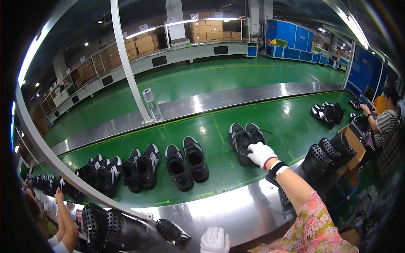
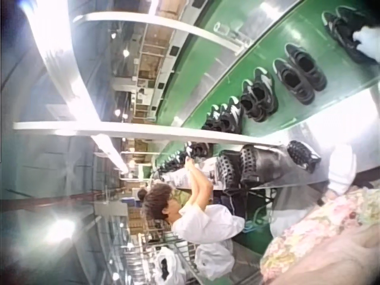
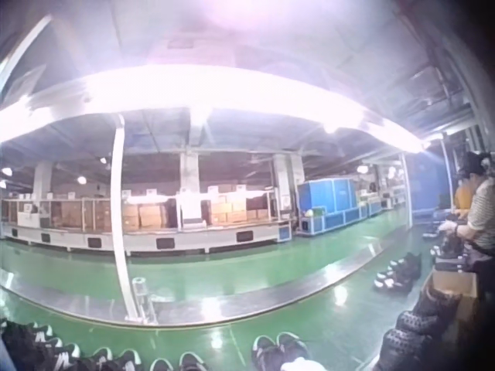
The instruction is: Inspecting and organizing black and white shoes on a conveyor belt in a factory.
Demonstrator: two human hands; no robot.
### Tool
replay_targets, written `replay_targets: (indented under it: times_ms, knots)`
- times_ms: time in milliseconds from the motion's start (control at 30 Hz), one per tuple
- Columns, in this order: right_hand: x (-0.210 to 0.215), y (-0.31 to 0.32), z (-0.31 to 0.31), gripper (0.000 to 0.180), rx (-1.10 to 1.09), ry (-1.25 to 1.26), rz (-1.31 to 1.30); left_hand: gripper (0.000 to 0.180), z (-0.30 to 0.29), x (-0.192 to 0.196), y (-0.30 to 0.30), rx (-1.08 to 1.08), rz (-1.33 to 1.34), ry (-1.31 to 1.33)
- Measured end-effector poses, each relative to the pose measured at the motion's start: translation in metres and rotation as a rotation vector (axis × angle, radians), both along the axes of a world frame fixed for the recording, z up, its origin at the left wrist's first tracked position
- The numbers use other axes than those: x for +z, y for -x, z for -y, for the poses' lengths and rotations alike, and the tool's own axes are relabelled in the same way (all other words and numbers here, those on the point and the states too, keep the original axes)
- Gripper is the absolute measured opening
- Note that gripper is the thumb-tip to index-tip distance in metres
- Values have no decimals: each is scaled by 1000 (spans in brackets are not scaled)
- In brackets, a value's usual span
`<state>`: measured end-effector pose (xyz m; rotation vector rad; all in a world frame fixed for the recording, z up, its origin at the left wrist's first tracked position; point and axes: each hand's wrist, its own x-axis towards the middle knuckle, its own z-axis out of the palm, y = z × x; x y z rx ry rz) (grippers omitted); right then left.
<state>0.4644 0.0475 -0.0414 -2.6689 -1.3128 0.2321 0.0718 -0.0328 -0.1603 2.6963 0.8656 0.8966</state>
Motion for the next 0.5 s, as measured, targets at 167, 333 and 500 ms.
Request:
replay_targets:
  times_ms: [167, 333, 500]
  knots:
    - [37, 74, 28, 31, 270, 63, -43, 35, 2, -6, 1, 17, 7, 0]
    - [54, 146, 106, 30, 414, -4, -131, 39, -16, 11, -4, -39, 136, 227]
    - [56, 192, 174, 38, 474, 99, -280, 50, -17, 44, -27, 0, 183, 293]
